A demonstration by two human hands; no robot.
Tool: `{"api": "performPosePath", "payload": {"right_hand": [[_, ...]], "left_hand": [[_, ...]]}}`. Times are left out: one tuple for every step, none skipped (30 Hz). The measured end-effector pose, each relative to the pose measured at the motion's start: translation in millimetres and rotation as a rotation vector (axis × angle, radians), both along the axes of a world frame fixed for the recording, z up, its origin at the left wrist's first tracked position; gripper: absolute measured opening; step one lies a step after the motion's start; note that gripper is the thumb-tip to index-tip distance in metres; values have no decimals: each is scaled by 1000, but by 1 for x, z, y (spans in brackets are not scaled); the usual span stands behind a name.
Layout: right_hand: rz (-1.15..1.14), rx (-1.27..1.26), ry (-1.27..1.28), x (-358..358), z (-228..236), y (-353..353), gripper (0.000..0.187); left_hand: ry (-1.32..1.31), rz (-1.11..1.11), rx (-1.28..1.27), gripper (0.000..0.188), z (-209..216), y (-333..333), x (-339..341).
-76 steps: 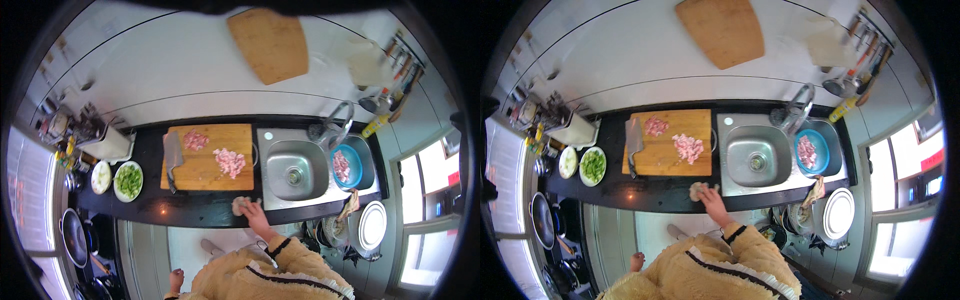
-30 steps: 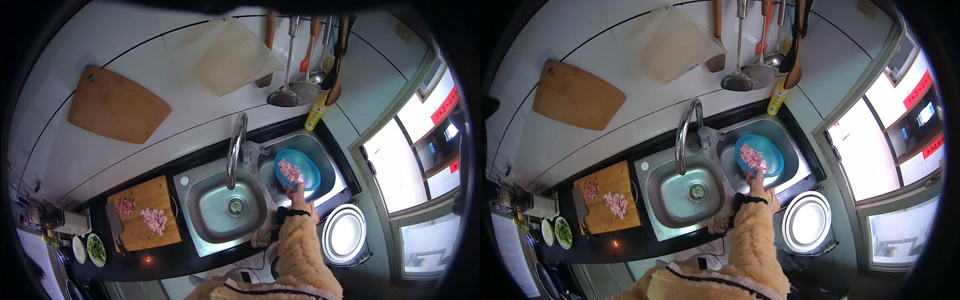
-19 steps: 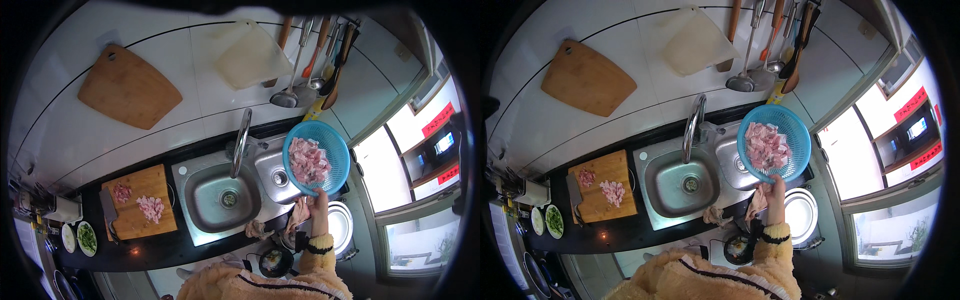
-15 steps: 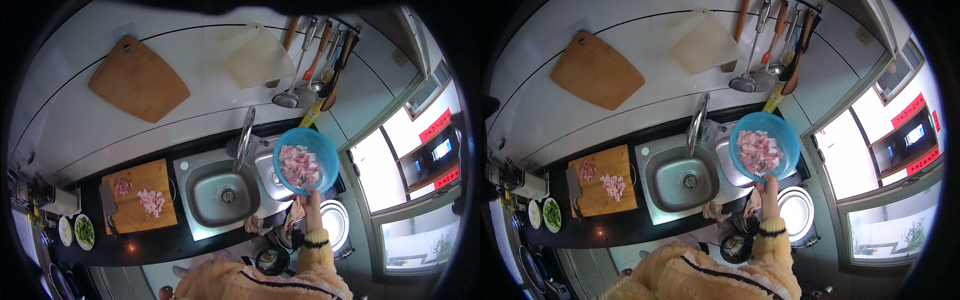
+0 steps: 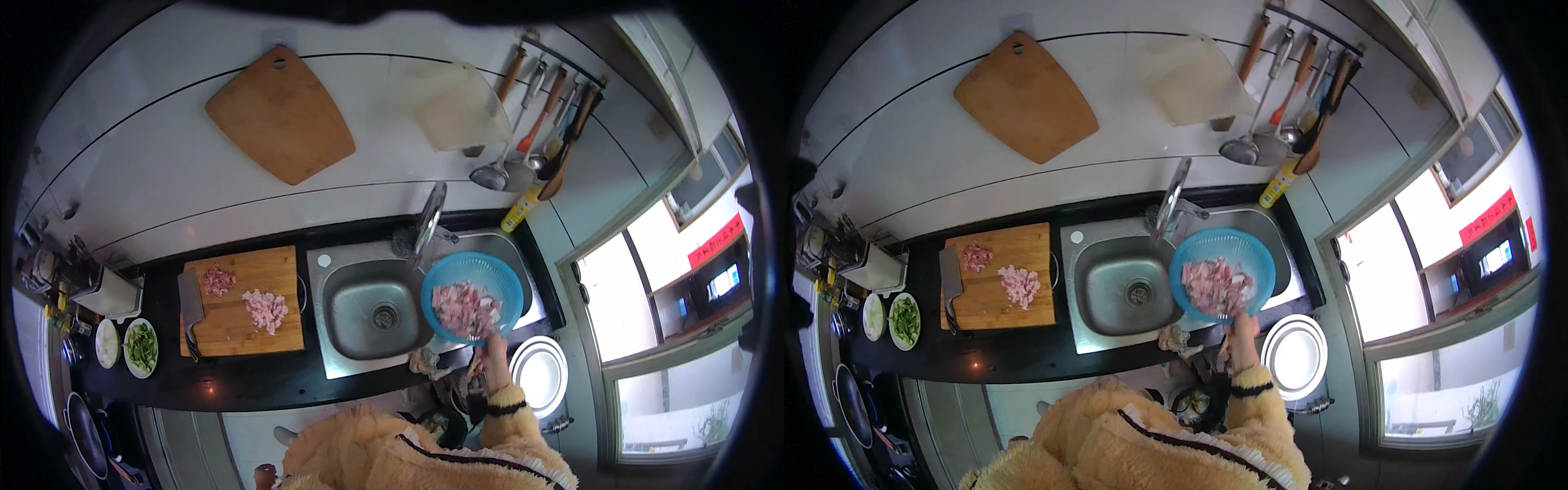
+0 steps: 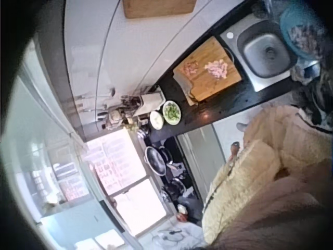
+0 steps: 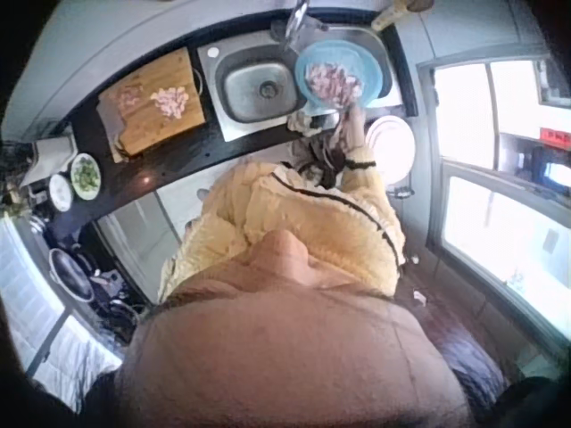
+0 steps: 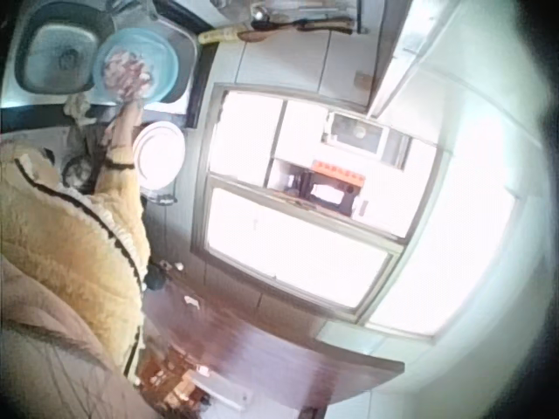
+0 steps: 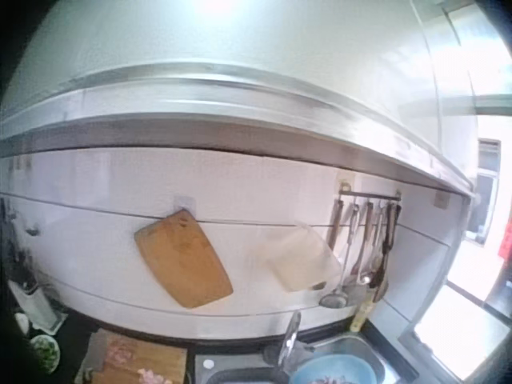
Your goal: The person places a wok on the stove, washes chopped meat in a colander under running water, then wipes the wok interior with a cloth. They pour cooking oil into the wok, tilt it to coat the surface, and chop additional meat on a cutting board. Finally, they retrieve a plastic container from another room and place it on the counter.
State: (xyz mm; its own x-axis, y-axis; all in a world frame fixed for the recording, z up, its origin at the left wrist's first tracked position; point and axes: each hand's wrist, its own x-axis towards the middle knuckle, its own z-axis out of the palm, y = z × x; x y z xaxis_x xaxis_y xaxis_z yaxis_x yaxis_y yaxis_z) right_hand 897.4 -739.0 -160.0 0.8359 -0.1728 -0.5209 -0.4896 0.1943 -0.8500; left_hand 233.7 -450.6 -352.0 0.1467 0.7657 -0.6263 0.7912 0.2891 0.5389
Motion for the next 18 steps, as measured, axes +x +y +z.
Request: {"api": "performPosePath", "payload": {"right_hand": [[-16,-56,18,-11,-2,2,29],[104,0,-56,-23,-2,0,29],[142,123,65,-33,-5,3,28],[193,255,184,-45,-9,3,26],[210,259,258,-50,-14,8,24],[243,304,324,-55,-23,17,21],[219,353,355,-67,-39,37,20],[265,427,395,-68,-53,56,20],[392,389,319,-69,-66,75,20],[574,329,256,-66,-74,89,22],[642,278,221,-74,-78,95,23],[624,368,253,-83,-79,103,24],[499,457,309,-102,-78,102,25],[427,574,318,-108,-75,111,25],[504,358,123,-116,-76,127,25],[541,258,-41,-122,-77,139,25],[608,282,-134,-118,-79,152,25],[648,286,-161,-109,-79,157,24]], "left_hand": [[-14,33,29,22,4,-3,-1],[-32,52,68,23,8,-7,-2],[-58,40,113,24,12,-8,-5],[-91,36,165,25,15,-11,-6],[-113,-28,52,24,16,-4,-6],[-132,-95,-61,23,16,0,-6],[-119,-156,-154,22,15,4,-8],[-251,-265,-57,22,13,5,-6],[-351,-369,65,21,10,5,-5],[-333,-306,91,21,9,7,-4],[-317,-241,116,21,9,7,-4],[-165,-70,101,22,8,9,-1],[-13,121,66,23,8,8,0],[-72,241,35,26,11,8,-2],[-33,186,41,26,10,11,2],[49,126,12,26,15,10,-4],[29,113,40,26,22,11,-11],[-9,111,56,26,24,15,-8]]}}
